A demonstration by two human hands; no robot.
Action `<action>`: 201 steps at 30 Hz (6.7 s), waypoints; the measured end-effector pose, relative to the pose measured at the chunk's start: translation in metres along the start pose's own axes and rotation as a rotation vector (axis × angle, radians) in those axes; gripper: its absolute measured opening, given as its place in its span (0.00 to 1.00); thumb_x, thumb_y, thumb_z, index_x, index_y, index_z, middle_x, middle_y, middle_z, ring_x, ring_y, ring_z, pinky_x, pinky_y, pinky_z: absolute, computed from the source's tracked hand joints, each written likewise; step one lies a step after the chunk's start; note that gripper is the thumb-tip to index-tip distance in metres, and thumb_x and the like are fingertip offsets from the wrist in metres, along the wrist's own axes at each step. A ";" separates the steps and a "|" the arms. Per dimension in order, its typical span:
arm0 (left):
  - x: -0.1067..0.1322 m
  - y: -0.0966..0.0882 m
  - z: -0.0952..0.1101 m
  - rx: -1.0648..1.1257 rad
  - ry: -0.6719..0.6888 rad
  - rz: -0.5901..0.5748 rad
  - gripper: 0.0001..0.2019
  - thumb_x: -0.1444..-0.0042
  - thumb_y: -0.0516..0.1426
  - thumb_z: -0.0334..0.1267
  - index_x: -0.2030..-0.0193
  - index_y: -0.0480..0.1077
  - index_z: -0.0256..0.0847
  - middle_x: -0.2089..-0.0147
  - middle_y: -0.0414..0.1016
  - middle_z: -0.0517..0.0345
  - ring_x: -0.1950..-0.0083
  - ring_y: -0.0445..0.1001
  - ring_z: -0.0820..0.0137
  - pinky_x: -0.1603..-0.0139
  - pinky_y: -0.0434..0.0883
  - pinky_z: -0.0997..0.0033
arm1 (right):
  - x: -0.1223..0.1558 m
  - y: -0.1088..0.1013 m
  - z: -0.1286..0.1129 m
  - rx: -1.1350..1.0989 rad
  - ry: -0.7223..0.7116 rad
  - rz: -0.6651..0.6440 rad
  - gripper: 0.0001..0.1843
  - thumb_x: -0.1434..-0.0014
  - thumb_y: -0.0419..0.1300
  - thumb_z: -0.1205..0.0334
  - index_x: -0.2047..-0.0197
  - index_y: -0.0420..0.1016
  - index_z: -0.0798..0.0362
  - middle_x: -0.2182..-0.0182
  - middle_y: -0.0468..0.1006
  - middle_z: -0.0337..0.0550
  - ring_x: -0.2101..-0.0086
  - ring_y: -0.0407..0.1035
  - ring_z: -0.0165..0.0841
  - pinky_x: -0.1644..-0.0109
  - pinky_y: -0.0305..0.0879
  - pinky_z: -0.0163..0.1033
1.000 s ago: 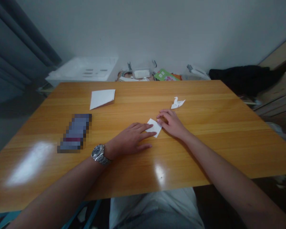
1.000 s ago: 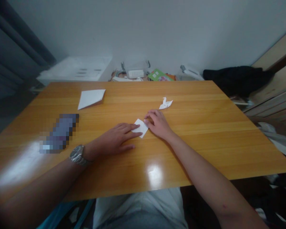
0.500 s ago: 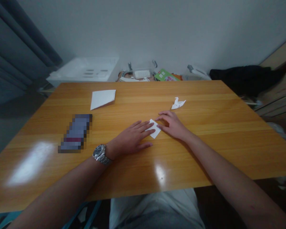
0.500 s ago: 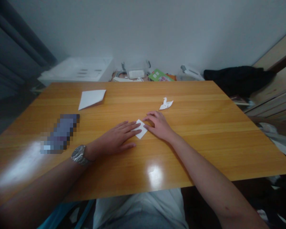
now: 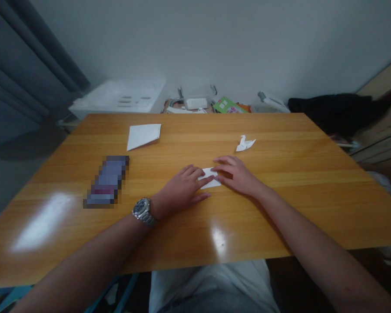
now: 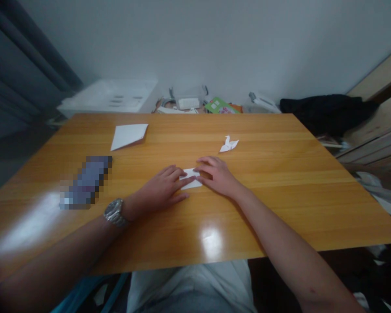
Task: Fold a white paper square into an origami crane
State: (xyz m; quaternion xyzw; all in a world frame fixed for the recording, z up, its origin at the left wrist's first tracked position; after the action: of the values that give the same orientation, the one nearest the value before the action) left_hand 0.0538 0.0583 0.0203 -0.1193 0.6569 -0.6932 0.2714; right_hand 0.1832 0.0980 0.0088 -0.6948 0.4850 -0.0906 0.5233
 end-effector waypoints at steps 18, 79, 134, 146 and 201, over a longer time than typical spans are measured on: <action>-0.001 -0.006 -0.012 0.056 -0.043 0.030 0.16 0.28 0.51 0.44 0.50 0.77 0.39 0.44 0.79 0.49 0.48 0.79 0.60 0.48 0.75 0.59 | -0.002 0.001 -0.019 -0.080 -0.087 -0.057 0.10 0.36 0.66 0.56 0.52 0.82 0.45 0.44 0.77 0.49 0.45 0.71 0.44 0.41 0.67 0.55; -0.006 0.001 -0.009 -0.024 -0.052 0.027 0.20 0.28 0.50 0.47 0.41 0.73 0.35 0.44 0.77 0.45 0.47 0.75 0.57 0.44 0.72 0.54 | -0.005 -0.002 -0.010 -0.069 -0.014 0.000 0.08 0.32 0.59 0.63 0.57 0.82 0.50 0.49 0.80 0.49 0.50 0.76 0.39 0.46 0.73 0.48; -0.001 0.001 0.028 -0.035 -0.123 0.001 0.30 0.29 0.50 0.54 0.31 0.61 0.32 0.36 0.70 0.42 0.39 0.69 0.54 0.37 0.66 0.53 | 0.002 -0.004 -0.003 0.066 -0.006 -0.162 0.19 0.29 0.55 0.58 0.38 0.76 0.44 0.36 0.72 0.49 0.38 0.67 0.45 0.35 0.65 0.58; -0.001 0.002 0.027 -0.014 -0.136 -0.009 0.30 0.30 0.53 0.53 0.31 0.60 0.32 0.36 0.70 0.43 0.39 0.69 0.54 0.37 0.67 0.53 | 0.001 -0.002 0.008 0.070 0.018 -0.128 0.19 0.28 0.54 0.55 0.40 0.77 0.48 0.38 0.75 0.50 0.40 0.70 0.42 0.35 0.67 0.54; 0.001 0.005 0.017 0.061 -0.130 -0.053 0.24 0.28 0.51 0.46 0.30 0.59 0.39 0.34 0.65 0.45 0.36 0.67 0.57 0.39 0.74 0.55 | 0.005 0.003 -0.004 0.091 -0.093 -0.200 0.22 0.28 0.55 0.54 0.35 0.72 0.46 0.33 0.69 0.50 0.35 0.63 0.45 0.32 0.61 0.59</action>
State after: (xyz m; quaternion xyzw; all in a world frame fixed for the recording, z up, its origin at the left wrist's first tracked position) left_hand 0.0630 0.0435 0.0167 -0.1728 0.6132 -0.7106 0.2985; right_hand 0.1819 0.0916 0.0060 -0.7188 0.3838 -0.1319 0.5645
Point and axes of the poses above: each hand's wrist, its own x-axis away from the middle knuckle, its own y-axis out of the palm, z = x × y, the point moved 10 cm from there along -x, towards the middle knuckle
